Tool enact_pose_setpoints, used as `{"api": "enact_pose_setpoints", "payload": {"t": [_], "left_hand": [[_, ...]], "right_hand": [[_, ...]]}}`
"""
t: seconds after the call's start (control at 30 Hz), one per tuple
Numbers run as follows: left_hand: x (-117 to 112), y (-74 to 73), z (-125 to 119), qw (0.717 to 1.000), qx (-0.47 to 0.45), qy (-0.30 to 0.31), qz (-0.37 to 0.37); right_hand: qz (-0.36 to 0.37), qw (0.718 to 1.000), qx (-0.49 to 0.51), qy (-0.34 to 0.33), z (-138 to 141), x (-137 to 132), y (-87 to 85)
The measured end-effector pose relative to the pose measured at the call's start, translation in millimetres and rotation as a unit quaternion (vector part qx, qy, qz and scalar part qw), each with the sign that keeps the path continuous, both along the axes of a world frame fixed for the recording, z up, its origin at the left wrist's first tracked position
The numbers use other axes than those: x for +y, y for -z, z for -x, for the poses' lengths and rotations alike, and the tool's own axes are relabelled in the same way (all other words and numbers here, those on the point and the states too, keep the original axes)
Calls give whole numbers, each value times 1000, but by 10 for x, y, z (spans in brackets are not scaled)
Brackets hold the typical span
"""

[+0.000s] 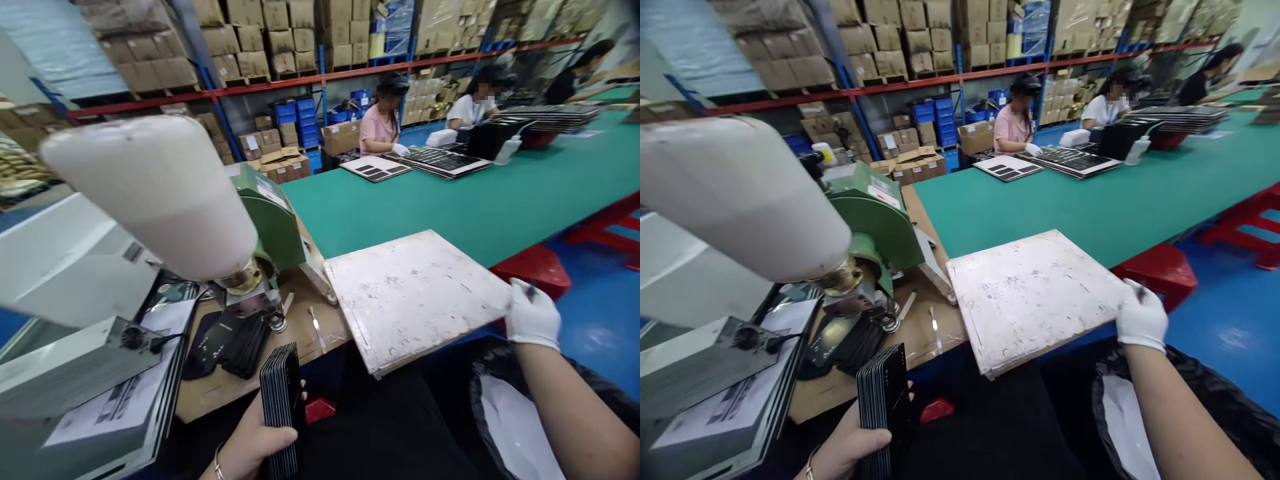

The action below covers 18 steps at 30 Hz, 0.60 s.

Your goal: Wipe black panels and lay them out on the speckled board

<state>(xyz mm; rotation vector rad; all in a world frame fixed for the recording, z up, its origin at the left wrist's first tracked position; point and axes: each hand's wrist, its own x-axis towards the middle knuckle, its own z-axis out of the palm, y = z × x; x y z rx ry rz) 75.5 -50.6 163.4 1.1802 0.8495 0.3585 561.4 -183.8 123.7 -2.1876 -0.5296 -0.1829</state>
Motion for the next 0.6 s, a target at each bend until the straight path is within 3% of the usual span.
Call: {"api": "enact_pose_setpoints", "payload": {"t": [0.1,0.2,0.27,0.33,0.4,0.5,0.6], "left_hand": [[95,-270,243,995,37,21,-92],[241,-551,507,977,130,-12,-170],[356,-722,638,954,200,-72,-214],[484,-870,700,929,245,-109,-255],[631,-989,688,910,272,-87,-300],[887,-1094,575,870,325,-17,-370],[1154,-1086,431,816,400,13,-417]], "right_hand": [[68,974,26,-215,440,673,-66],[137,900,24,-413,1271,1188,-71],[175,852,9,-493,1853,1410,-50],[209,816,-10,-539,2335,1564,-20],[237,789,-31,-565,2683,1697,15],[266,769,-66,-577,3008,1890,59],[266,765,-112,-575,3184,2003,56]]}}
